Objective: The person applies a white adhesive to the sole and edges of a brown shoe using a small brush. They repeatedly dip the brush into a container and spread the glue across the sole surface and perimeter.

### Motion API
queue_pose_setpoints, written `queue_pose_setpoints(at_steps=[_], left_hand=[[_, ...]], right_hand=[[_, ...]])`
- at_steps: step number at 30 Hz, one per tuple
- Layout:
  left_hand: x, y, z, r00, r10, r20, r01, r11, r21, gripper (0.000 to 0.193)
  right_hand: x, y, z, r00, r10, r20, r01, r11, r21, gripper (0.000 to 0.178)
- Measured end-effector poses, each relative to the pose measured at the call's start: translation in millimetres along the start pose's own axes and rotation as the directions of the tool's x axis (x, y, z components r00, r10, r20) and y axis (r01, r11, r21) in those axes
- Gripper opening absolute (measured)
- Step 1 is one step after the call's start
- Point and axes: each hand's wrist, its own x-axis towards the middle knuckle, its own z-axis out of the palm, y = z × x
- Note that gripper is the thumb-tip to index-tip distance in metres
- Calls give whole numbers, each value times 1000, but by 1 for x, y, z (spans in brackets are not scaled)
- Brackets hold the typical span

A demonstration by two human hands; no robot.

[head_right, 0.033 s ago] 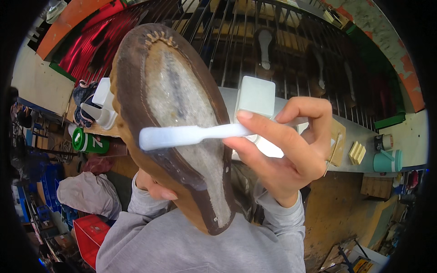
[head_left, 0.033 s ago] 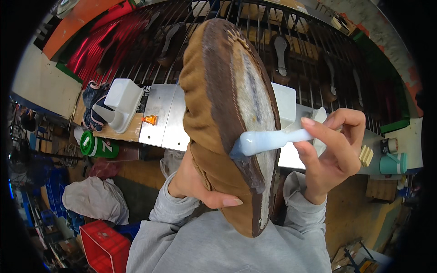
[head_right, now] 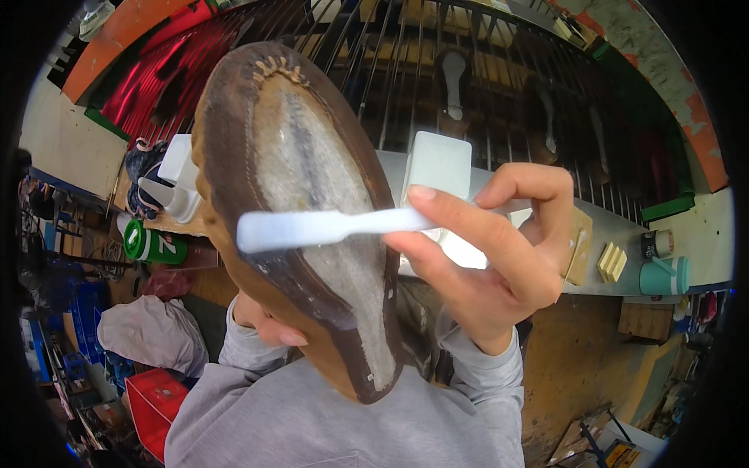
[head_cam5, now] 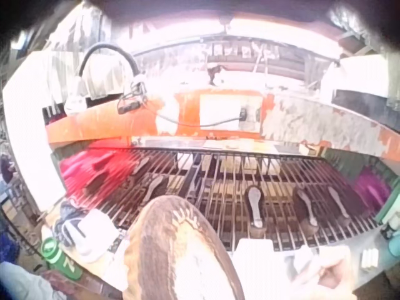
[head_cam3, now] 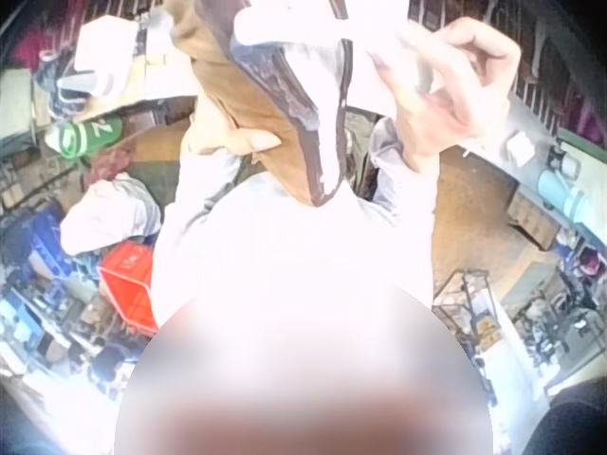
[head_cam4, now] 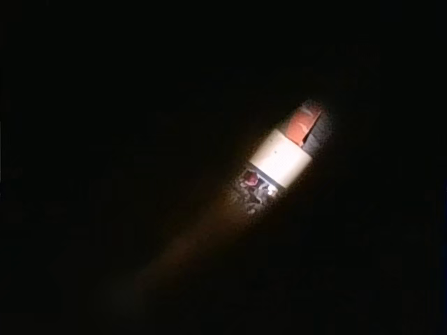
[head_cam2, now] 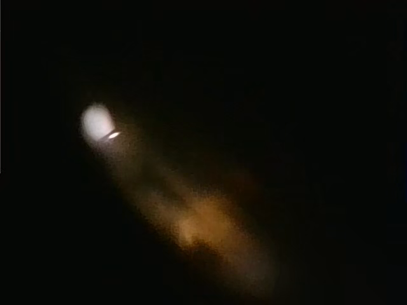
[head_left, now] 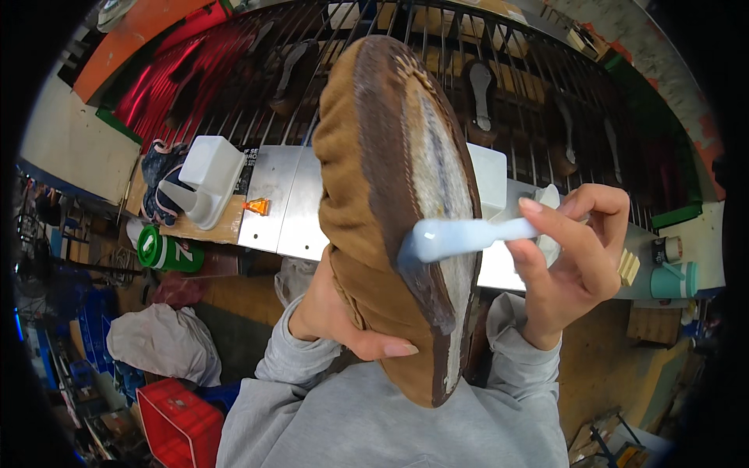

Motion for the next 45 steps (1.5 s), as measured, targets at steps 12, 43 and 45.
queue_pose_setpoints(at_steps=[12, 43, 45], left_hand=[[29, -2, -2, 935, 240, 262, -308, 914, 263, 107], [37, 20, 3, 887, 250, 389, -360, 901, 243, 113], [39, 11, 9, 913, 257, 317, -310, 942, 129, 115]], right_hand=[[23, 3, -5, 1000, 20, -4, -20, 997, -71, 36], [40, 51, -27, 948, -263, 182, 213, 944, 253, 46], [45, 54, -30, 923, -326, 203, 268, 925, 269, 47]])
